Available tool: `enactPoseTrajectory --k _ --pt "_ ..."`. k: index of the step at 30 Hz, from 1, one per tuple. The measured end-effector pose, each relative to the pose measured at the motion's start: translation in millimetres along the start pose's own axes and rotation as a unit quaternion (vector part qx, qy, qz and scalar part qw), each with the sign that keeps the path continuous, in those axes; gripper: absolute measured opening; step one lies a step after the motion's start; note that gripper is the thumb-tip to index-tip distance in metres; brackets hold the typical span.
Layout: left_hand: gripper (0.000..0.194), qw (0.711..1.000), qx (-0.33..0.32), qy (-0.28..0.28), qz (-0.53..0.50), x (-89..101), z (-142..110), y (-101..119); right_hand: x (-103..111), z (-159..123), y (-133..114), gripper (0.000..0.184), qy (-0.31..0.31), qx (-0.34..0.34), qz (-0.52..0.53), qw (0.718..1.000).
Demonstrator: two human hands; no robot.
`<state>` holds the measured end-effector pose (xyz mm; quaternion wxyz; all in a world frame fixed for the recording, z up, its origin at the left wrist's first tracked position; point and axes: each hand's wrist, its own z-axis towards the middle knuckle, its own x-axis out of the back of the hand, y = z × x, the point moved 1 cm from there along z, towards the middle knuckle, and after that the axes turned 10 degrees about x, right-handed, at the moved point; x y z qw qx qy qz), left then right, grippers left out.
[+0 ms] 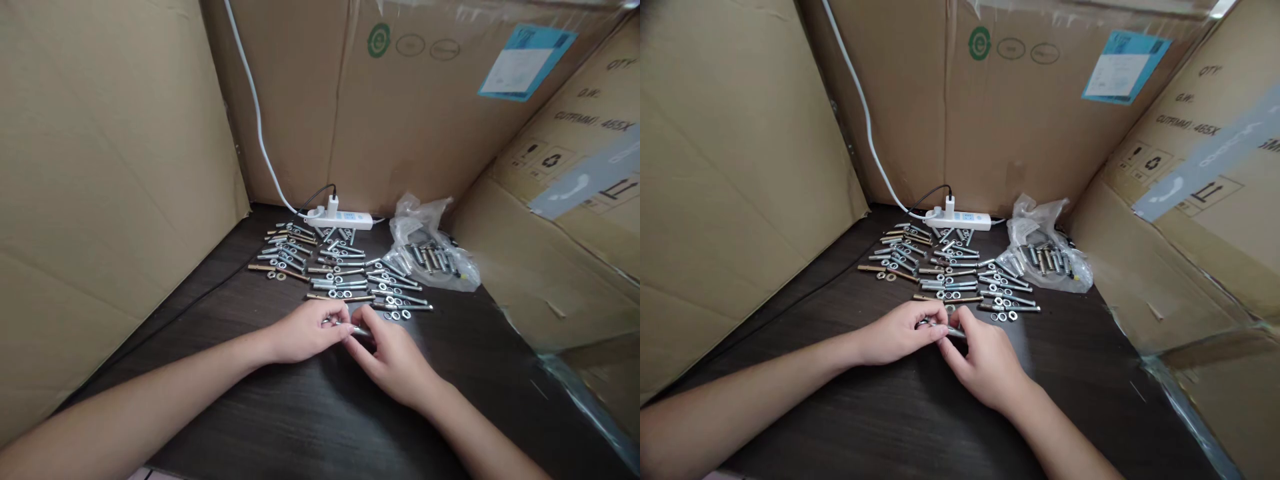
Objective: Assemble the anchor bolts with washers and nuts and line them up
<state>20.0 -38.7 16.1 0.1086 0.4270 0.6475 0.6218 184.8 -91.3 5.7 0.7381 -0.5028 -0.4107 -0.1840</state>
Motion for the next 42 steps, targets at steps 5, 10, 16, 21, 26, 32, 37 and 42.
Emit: enactPoseTrajectory --k 5,10,16,21,26,32,37,42 --pt "0.016 0.998 -0.001 0.023 0.054 4.5 0 -5 -1 0 3 0.017 0.0 -0.022 -0.002 1.0" --pt "0.016 0.997 -0.008 0.042 0.071 10.1 4 -14 0 1 6 0.015 0.012 -0.019 0.001 1.0" --pt "0.011 0.984 -0.041 0.068 0.159 16.6 2 -11 4 3 6 0.014 0.037 -0.022 0.011 0.999" --pt "0.017 0.963 -0.127 0.06 0.229 17.2 -4 -5 5 2 4 0.012 0.034 -0.007 0.03 0.999" --pt "0.013 0.944 -0.136 0.05 0.297 17.5 -7 -2 4 1 2 0.008 0.026 0.005 0.025 0.999" --pt "0.011 0.928 -0.117 0.076 0.346 18.7 -6 -2 3 1 5 0.011 0.026 -0.014 0.005 1.0" --pt "0.009 0.92 -0.121 0.066 0.366 16.3 -7 -2 1 1 5 0.013 0.031 -0.002 0.036 0.999" --pt "0.011 0.923 -0.135 0.049 0.358 12.8 -8 -1 -2 0 4 0.011 0.036 0.02 0.092 0.995"
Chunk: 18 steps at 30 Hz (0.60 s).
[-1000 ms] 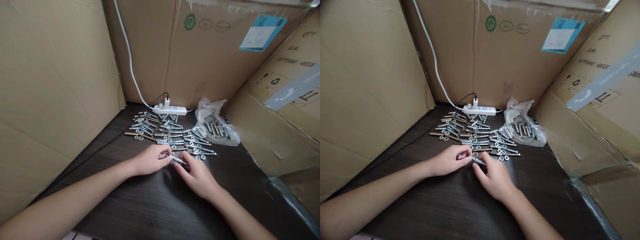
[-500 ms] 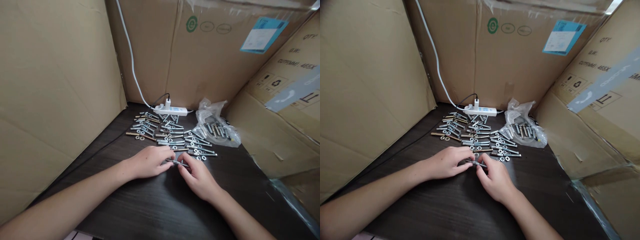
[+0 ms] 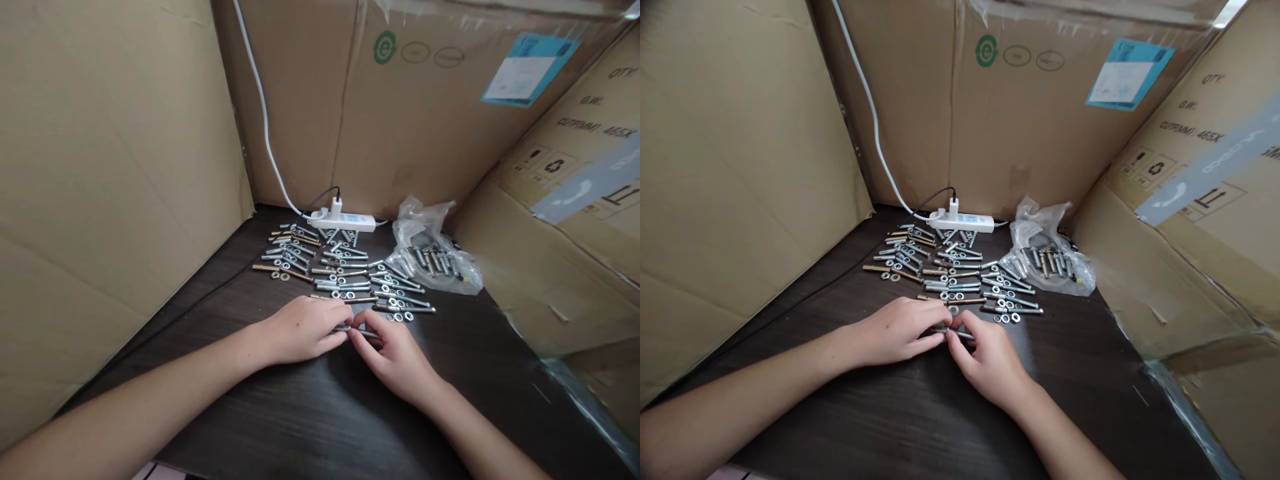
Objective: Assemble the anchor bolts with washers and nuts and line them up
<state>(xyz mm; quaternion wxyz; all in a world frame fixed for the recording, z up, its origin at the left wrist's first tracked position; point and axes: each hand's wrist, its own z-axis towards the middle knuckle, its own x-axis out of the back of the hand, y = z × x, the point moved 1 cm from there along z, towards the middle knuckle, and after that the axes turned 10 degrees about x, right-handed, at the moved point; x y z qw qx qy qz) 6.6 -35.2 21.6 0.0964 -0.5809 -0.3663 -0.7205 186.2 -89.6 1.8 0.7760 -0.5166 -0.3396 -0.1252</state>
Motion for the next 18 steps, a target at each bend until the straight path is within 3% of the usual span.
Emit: enactPoseTrajectory --k 18 --pt "0.006 0.998 -0.001 0.03 0.046 0.6 0.1 -1.5 1.8 0.7 1.8 0.016 0.018 0.004 0.042 0.999"
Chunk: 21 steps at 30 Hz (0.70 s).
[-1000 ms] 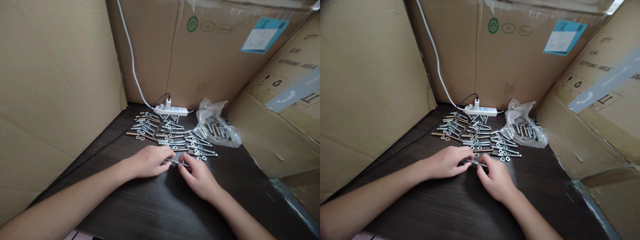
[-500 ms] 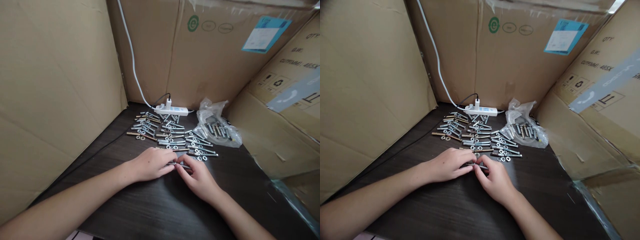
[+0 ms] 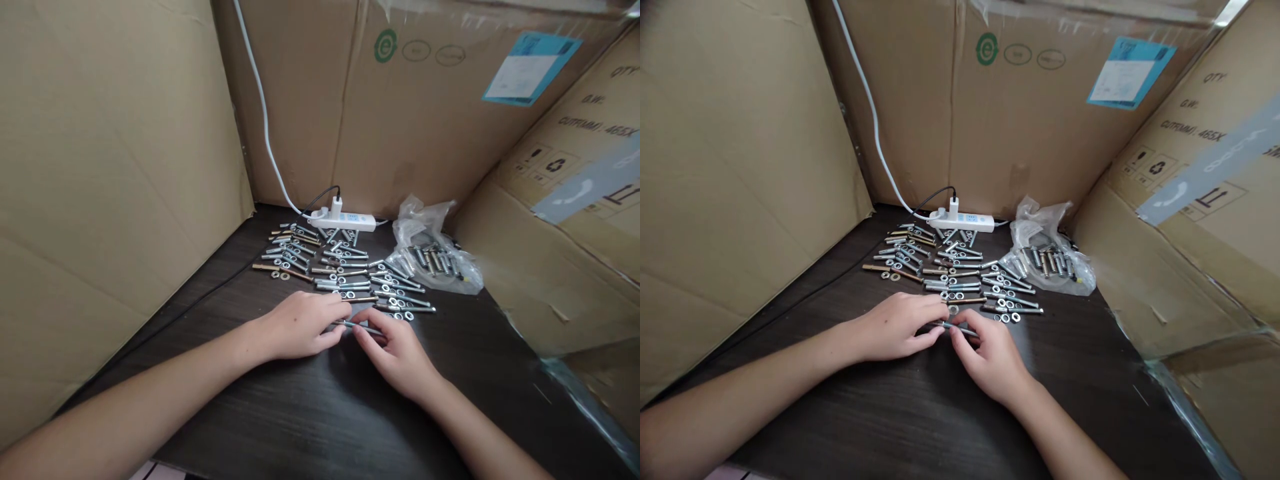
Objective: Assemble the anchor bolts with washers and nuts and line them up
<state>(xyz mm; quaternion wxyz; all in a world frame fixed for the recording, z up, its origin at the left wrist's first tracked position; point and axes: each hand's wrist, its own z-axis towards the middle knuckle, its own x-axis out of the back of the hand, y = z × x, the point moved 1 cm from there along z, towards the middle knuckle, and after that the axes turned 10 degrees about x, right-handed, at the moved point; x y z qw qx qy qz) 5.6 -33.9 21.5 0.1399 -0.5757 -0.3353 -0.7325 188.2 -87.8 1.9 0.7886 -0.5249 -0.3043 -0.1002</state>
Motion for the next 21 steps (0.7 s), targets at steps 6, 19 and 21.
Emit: enactPoseTrajectory --k 6,19,21 --pt "0.008 0.999 0.025 0.03 0.026 2.6 0.5 -0.4 -1.1 -0.3 2.3 0.015 0.003 0.005 -0.039 0.999" --pt "0.007 0.999 0.015 0.031 0.031 -0.1 0.0 0.1 -3.3 -0.5 3.8 0.02 0.015 0.036 -0.019 0.999" --pt "0.008 0.999 0.007 0.033 0.038 -0.5 -0.1 0.0 -3.4 -0.1 3.9 0.019 0.023 0.04 -0.019 0.999"
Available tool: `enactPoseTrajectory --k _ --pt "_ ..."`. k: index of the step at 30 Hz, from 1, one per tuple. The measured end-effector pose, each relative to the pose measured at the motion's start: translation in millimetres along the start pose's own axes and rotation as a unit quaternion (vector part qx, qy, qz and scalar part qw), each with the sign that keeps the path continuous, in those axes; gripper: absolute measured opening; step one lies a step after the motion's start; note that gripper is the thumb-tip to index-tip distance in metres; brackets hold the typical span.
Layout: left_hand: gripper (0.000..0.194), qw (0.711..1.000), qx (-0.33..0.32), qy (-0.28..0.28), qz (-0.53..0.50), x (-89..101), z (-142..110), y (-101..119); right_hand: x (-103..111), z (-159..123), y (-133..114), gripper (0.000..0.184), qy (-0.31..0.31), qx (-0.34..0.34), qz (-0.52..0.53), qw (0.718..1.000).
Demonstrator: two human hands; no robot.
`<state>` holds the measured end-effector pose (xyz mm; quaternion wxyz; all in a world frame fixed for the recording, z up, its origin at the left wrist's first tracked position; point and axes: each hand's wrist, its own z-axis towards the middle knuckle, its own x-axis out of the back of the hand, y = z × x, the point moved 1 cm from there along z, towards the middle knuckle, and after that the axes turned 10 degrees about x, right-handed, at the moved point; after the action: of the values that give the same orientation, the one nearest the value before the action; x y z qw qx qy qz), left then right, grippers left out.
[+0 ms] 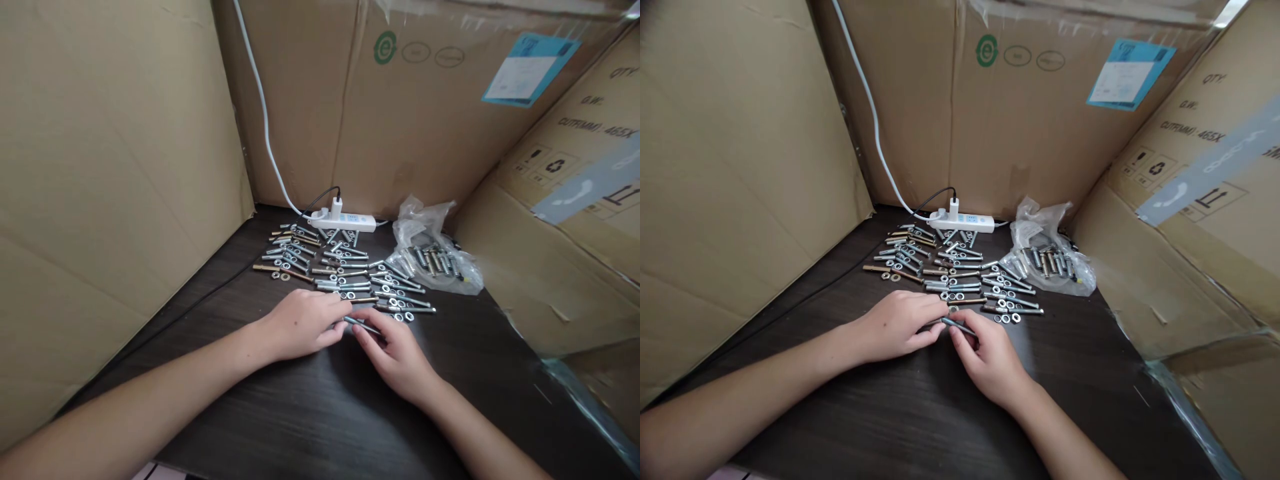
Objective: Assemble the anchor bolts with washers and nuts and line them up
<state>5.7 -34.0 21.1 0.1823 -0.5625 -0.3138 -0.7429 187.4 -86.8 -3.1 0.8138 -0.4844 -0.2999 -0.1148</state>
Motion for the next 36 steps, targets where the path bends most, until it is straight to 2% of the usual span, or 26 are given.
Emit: enactPoseTrajectory --k 6,9,14,19,24,27,31,36 --pt "0.017 0.999 -0.04 -0.006 0.035 -1.4 -2 1 0 1 -1 0.018 0.001 0.005 -0.008 1.0" --pt "0.018 0.998 -0.053 0.01 0.043 -0.9 -3 1 1 1 -2 0.018 -0.001 -0.005 -0.012 1.0" --pt "0.018 0.997 -0.049 0.03 0.06 7.4 -1 -2 4 1 -2 0.018 0.048 -0.015 -0.025 0.998" --pt "0.017 0.998 -0.005 0.004 0.06 26.5 -3 -17 4 1 1 0.023 0.072 -0.031 -0.021 0.997" --pt "0.02 0.997 0.071 -0.04 0.017 47.6 -24 -49 3 1 2 0.026 0.094 -0.031 -0.017 0.995" --pt "0.02 0.99 0.123 -0.06 -0.016 55.2 -37 -68 2 1 3 0.026 0.083 -0.034 -0.011 0.996" --pt "0.021 0.982 0.154 -0.108 -0.034 54.9 -45 -84 1 1 4 0.026 0.066 -0.04 -0.003 0.997" --pt "0.022 0.981 0.154 -0.118 -0.03 47.7 -41 -91 1 0 4 0.025 0.056 -0.039 0.003 0.998"
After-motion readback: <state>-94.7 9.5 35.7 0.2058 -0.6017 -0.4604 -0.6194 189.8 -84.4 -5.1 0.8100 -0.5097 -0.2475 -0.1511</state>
